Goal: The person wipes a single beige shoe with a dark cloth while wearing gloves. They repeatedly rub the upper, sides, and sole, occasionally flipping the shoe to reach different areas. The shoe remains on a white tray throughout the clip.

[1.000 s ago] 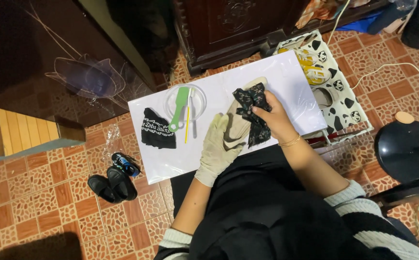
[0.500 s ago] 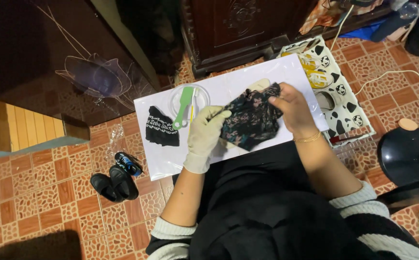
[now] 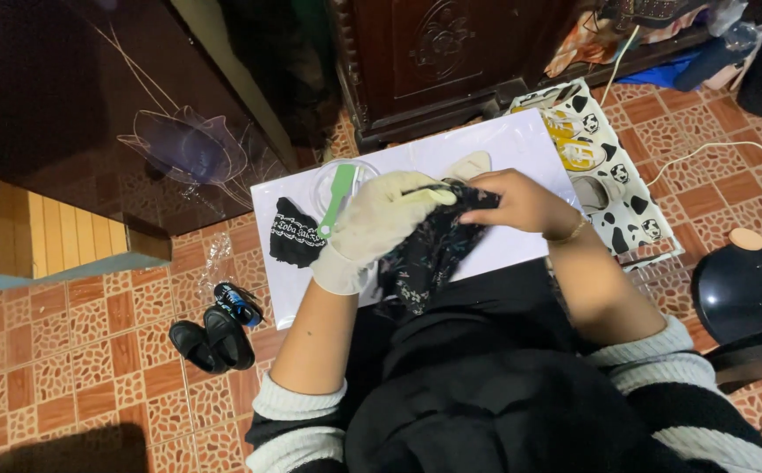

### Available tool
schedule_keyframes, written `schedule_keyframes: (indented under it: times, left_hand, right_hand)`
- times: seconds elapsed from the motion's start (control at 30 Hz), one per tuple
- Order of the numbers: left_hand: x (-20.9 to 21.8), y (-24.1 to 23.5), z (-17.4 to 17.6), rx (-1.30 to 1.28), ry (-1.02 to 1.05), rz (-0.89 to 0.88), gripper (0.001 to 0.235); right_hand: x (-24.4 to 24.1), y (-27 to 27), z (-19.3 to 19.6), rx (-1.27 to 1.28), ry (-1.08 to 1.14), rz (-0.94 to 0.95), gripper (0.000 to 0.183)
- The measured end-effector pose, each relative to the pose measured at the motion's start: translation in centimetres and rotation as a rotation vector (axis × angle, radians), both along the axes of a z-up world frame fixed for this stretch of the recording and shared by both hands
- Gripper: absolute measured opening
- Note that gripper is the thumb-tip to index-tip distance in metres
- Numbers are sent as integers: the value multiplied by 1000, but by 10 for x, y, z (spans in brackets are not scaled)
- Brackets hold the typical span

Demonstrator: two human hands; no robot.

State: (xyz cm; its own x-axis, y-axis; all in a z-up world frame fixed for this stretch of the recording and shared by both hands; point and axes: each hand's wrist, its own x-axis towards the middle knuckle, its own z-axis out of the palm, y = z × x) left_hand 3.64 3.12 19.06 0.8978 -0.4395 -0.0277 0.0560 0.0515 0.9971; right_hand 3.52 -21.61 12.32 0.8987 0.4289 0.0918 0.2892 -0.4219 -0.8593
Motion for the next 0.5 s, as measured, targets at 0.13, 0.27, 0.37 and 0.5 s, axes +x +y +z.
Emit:
schedule_keyframes:
  times: [0.13,0.27,0.37,0.5]
  left_hand:
    - [6,14,36,79,-87,51,11]
    - [-25,9,56,312,-174,-55,28]
    - [-42,0,29,329,-368,-239,63]
    - [-25,-8,-26,129,-803,58,62]
  right_hand:
    - [-6,-9,-3,-109,31,-153,27]
    - [-20,27,35,-19,47,-421,23]
    - [-18,31,30,419,140,-441,23]
    - [-12,19,-5,813,344,-374,27]
